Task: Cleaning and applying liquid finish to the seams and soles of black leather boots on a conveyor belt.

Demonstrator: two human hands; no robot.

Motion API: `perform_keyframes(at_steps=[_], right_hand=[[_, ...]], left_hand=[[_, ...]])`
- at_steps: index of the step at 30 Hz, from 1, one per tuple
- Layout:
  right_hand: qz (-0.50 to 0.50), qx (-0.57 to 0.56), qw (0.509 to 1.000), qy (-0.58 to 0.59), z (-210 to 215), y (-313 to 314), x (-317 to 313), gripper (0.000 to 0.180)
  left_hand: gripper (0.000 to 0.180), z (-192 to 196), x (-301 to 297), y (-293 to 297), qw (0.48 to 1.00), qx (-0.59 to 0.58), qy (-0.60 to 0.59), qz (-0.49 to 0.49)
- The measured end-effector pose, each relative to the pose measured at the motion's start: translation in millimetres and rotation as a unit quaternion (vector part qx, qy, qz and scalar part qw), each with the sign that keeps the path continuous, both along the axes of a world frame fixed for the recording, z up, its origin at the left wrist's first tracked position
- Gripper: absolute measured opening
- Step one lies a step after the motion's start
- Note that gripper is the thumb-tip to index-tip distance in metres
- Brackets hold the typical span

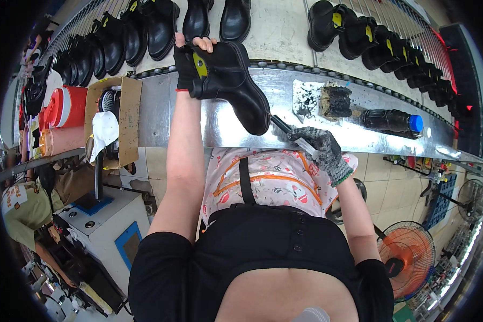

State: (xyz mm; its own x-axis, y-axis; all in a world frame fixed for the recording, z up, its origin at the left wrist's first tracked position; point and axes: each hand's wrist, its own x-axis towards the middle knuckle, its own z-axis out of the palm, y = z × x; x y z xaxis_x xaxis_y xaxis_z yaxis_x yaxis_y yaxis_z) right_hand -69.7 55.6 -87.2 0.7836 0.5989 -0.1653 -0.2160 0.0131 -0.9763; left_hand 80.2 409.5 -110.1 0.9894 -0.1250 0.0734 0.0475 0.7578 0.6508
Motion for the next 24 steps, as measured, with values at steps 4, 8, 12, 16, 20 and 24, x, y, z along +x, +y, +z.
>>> perform_keyframes(at_steps=[4, 8, 12, 16, 20, 24], right_hand=[[-0.085, 0.116, 0.972, 0.186, -29.9, -4.8, -14.4, 0.067], [-0.156, 0.206, 0.896, 0.361, -49.6, -8.3, -12.9, 0.091], [-0.226, 0.185, 0.881, 0.371, -48.9, -7.7, -20.5, 0.099], [-0.257, 0.172, 0.874, 0.374, -31.9, -7.2, -21.2, 0.097], [-0.316, 0.117, 0.859, 0.386, -19.3, -9.9, -17.3, 0.087], [-0.322, 0.115, 0.867, 0.362, -16.9, -15.4, -15.8, 0.085]], left_hand=[[0.076, -13.7, 20.0, -2.7, 0.988, 0.118, 0.066, 0.078], [0.062, -51.4, 28.8, -16.3, 0.957, 0.207, 0.047, 0.197], [0.055, -54.0, 25.8, -31.9, 0.803, 0.515, 0.001, 0.299], [0.048, -30.8, 17.6, -33.1, 0.667, 0.663, 0.002, 0.341], [0.046, -25.6, 5.4, -23.6, 0.607, 0.726, 0.000, 0.322], [0.045, -2.3, -13.7, -33.8, 0.564, 0.749, 0.018, 0.348]])
